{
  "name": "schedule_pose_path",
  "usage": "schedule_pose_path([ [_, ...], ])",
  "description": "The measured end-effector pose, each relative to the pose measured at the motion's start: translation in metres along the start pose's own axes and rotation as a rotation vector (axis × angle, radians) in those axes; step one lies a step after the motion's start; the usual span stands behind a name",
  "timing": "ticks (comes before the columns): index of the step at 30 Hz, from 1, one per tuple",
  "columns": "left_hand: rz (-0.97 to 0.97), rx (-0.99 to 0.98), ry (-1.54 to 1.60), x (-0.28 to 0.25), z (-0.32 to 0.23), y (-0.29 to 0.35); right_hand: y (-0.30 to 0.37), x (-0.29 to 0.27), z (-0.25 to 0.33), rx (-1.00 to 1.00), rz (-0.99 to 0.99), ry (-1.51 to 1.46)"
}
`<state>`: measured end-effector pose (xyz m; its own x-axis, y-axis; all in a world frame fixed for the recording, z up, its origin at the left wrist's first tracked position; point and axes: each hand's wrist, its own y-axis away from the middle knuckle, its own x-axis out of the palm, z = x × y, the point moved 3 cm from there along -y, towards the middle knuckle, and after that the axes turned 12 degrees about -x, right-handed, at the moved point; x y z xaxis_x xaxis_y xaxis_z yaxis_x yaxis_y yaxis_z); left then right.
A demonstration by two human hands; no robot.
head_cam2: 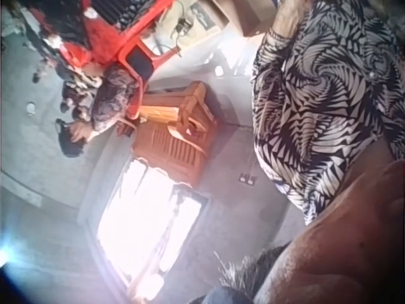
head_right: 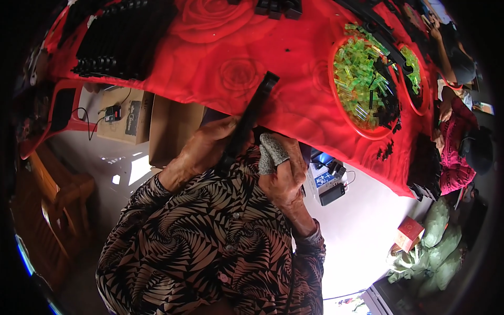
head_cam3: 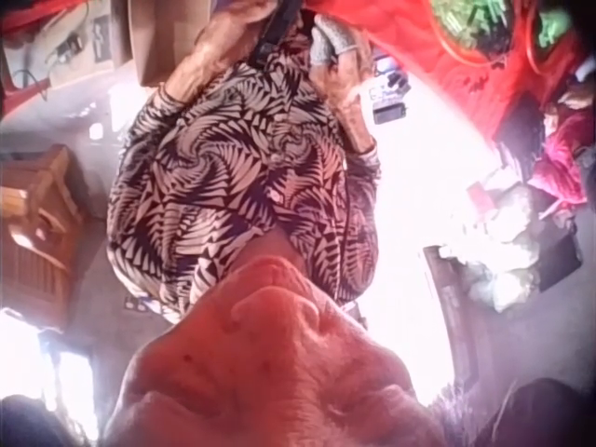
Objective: The person assembles plastic components by picking up black casings, taking small green pieces from a tray and inserting them into the casings by hand, then placing each assembled piece into a row on the table.
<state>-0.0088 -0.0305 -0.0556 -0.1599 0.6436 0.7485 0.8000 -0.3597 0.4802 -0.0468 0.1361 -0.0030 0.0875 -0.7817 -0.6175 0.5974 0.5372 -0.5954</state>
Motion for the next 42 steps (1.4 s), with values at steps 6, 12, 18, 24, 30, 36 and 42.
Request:
schedule_pose_path([
  [6, -0.030, -0.008, -0.001, -0.002, 0.005, -0.002, 0.003, 0.000, 0.001, -0.068, -0.023, -0.010],
  [12, -0.100, -0.026, -0.034, -0.006, 0.013, -0.004, -0.008, 0.000, 0.007, -0.143, 0.053, -0.116],
  [18, -0.085, -0.049, -0.024, 0.003, 0.011, -0.002, -0.001, 0.008, 0.007, -0.110, 0.209, -0.155],
  [24, -0.212, -0.027, -0.092, 0.006, 0.007, 0.004, -0.008, 0.008, 0.010, -0.154, 0.247, 0.008],
  [30, -0.164, -0.100, -0.261, 0.004, -0.006, 0.009, -0.031, -0.012, 0.009, -0.079, 0.168, 0.051],
  [36, -0.077, -0.017, -0.631, 0.009, -0.010, 0.010, -0.041, -0.003, 0.005, -0.306, 0.612, 0.007],
  [42, -0.211, 0.064, -0.710, 0.011, -0.037, 0.022, -0.036, 0.000, -0.007, -0.063, 0.715, -0.076],
])
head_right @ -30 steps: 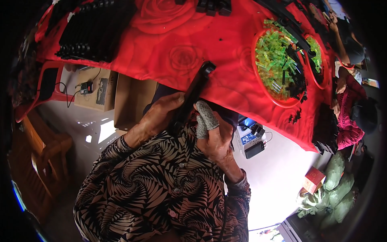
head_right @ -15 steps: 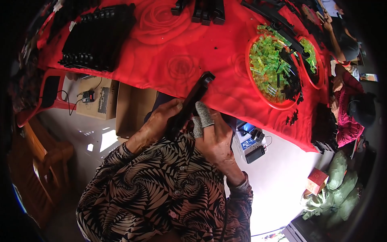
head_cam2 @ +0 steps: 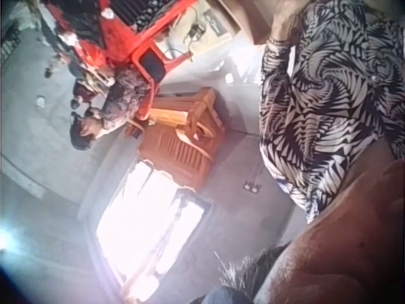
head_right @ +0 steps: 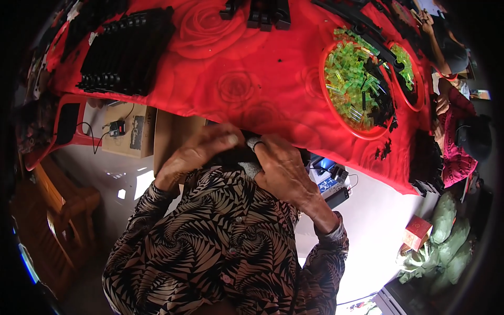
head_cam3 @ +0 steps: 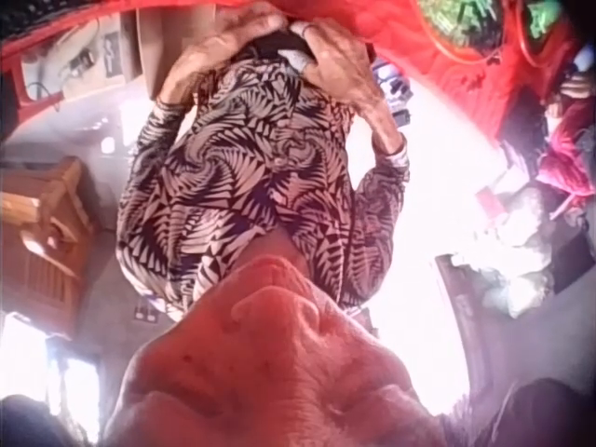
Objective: The person assembles plastic components by picking up black casings, taking small green pieces from a tray and inserting them into the casings by hand, then placing each assembled piece into a row on the table.
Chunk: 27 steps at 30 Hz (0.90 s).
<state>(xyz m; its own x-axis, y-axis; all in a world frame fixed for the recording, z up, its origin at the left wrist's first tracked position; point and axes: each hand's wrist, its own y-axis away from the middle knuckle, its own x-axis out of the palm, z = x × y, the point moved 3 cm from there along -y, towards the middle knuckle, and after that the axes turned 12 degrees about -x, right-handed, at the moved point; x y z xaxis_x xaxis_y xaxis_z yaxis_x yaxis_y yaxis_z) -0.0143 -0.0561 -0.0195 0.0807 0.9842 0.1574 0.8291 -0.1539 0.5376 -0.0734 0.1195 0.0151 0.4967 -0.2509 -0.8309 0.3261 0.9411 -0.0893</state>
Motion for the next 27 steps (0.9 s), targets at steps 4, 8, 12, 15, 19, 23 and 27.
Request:
schedule_pose_path([
  [4, 0.094, 0.101, 0.331, -0.010, -0.019, 0.012, 0.007, -0.004, -0.006, 0.148, -0.317, -0.138],
  [8, -0.026, 0.356, 0.124, 0.001, -0.027, 0.023, 0.007, 0.008, 0.002, 0.139, -0.325, -0.180],
  [12, -0.134, 0.413, 0.009, 0.006, -0.017, 0.018, 0.009, 0.027, -0.003, 0.091, -0.299, -0.223],
  [15, -0.173, 0.458, -0.085, 0.007, -0.019, 0.018, 0.011, 0.036, -0.004, 0.087, -0.353, -0.315],
  [19, -0.234, 0.457, -0.221, 0.011, -0.025, 0.025, 0.017, 0.055, -0.009, 0.120, -0.390, -0.379],
  [23, -0.273, 0.481, -0.263, 0.021, -0.027, 0.026, 0.023, 0.063, -0.015, 0.105, -0.432, -0.386],
  [27, -0.316, 0.415, -0.247, 0.022, -0.024, 0.021, 0.023, 0.059, -0.016, 0.207, -0.329, -0.471],
])
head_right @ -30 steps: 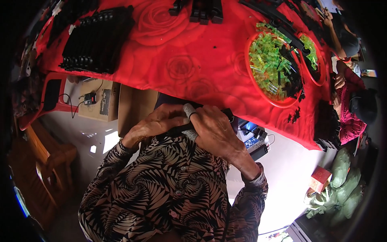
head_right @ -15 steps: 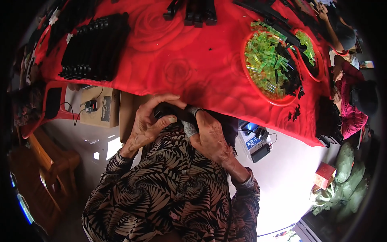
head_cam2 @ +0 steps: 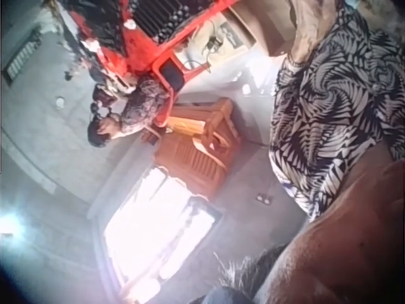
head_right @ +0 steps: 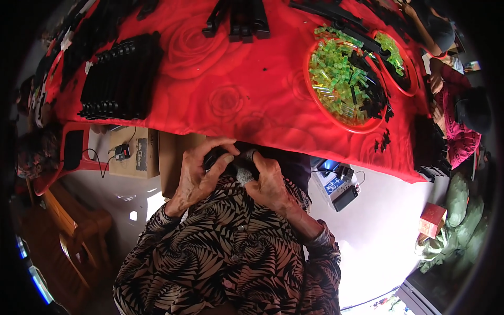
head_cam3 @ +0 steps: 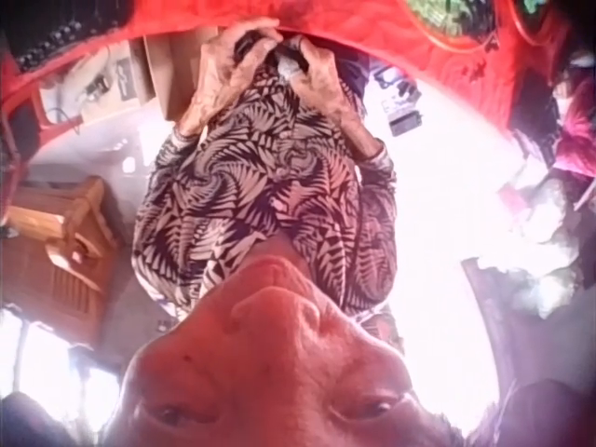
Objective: The person assembles plastic components by picking up black casings, taking small green pieces from a tray and inserting them into the casings by hand, then placing each assembled piece into a row on the table.
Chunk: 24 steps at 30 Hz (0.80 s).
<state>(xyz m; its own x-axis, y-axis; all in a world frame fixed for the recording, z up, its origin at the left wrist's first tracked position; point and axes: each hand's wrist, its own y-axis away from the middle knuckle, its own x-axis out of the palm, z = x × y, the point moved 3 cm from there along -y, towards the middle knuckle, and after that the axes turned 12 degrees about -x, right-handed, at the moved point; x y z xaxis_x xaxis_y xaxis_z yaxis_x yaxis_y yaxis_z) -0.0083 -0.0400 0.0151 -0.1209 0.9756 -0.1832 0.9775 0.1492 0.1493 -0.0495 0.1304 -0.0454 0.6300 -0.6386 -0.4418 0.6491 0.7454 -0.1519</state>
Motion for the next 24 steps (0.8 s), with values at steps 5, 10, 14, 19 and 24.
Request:
schedule_pose_path([
  [5, -0.068, 0.007, 0.082, -0.006, 0.004, -0.019, -0.019, -0.014, 0.024, -0.207, -0.096, 0.010],
  [10, -0.057, -0.117, 0.336, -0.037, 0.003, -0.047, -0.025, -0.026, 0.036, -0.061, -0.108, -0.152],
  [14, -0.027, -0.104, 0.389, -0.045, 0.004, -0.051, -0.017, -0.015, 0.018, -0.004, -0.201, -0.284],
  [19, 0.151, -0.119, 0.812, -0.025, 0.029, -0.047, -0.022, -0.006, 0.033, 0.118, -0.229, -0.583],
  [24, 0.035, -0.258, 0.887, 0.001, 0.039, -0.034, -0.026, -0.014, 0.036, -0.124, -0.289, -0.159],
])
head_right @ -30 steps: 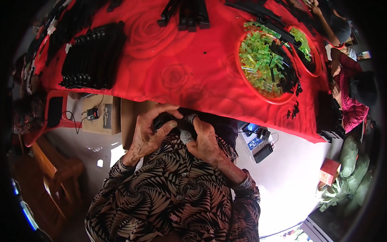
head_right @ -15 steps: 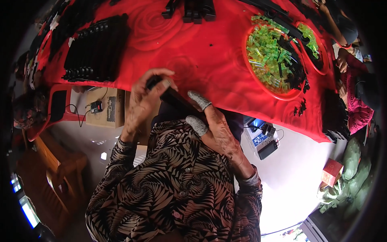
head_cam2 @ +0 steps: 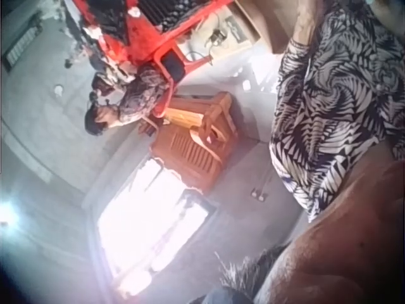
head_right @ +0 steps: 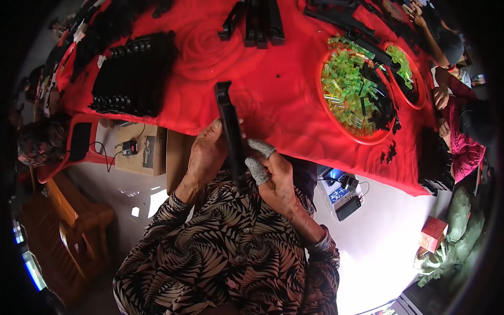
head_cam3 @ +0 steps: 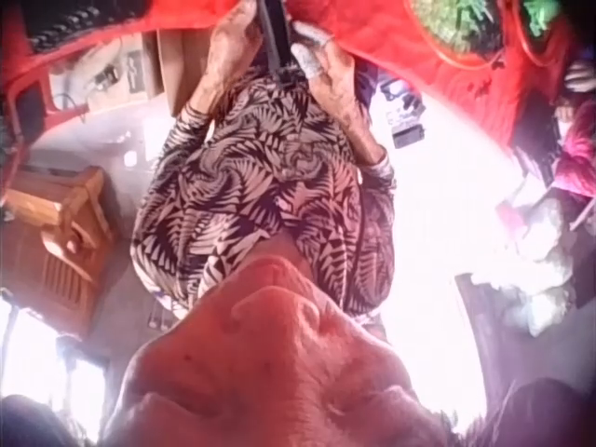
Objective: The person assembles plastic components by picking up black casings, taking small green pieces from a tray and inserting them into the casings by hand, then placing each assembled piece into a row on the table.
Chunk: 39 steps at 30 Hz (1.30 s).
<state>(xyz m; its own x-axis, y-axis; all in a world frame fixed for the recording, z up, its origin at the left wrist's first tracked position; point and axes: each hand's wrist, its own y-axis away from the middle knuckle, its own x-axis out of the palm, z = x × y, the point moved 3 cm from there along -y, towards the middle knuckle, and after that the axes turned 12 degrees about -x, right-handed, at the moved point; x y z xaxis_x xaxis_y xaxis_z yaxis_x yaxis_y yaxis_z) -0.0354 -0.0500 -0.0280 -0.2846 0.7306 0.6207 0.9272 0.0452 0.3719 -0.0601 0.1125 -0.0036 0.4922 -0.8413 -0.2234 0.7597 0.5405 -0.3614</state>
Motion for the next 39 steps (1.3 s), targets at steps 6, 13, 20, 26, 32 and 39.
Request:
schedule_pose_path([
  [6, -0.073, -0.078, -0.030, -0.005, 0.008, -0.006, -0.014, -0.009, 0.034, -0.408, -0.035, 0.411],
  [13, -0.096, -0.138, -0.012, 0.019, 0.015, -0.001, -0.012, 0.001, 0.029, -0.295, 0.134, 0.502],
  [20, -0.077, -0.126, -0.092, 0.024, 0.018, 0.002, -0.007, 0.002, 0.018, -0.265, 0.175, 0.591],
  [26, -0.063, -0.188, -0.230, 0.026, 0.018, 0.006, -0.008, 0.003, 0.012, -0.314, 0.157, 0.620],
  [32, -0.035, -0.184, -0.241, 0.008, 0.035, -0.003, -0.002, 0.003, 0.004, -0.307, 0.118, 0.549],
  [39, 0.042, -0.153, -0.150, 0.017, 0.029, 0.003, -0.006, 0.000, 0.013, -0.476, 0.140, 0.605],
])
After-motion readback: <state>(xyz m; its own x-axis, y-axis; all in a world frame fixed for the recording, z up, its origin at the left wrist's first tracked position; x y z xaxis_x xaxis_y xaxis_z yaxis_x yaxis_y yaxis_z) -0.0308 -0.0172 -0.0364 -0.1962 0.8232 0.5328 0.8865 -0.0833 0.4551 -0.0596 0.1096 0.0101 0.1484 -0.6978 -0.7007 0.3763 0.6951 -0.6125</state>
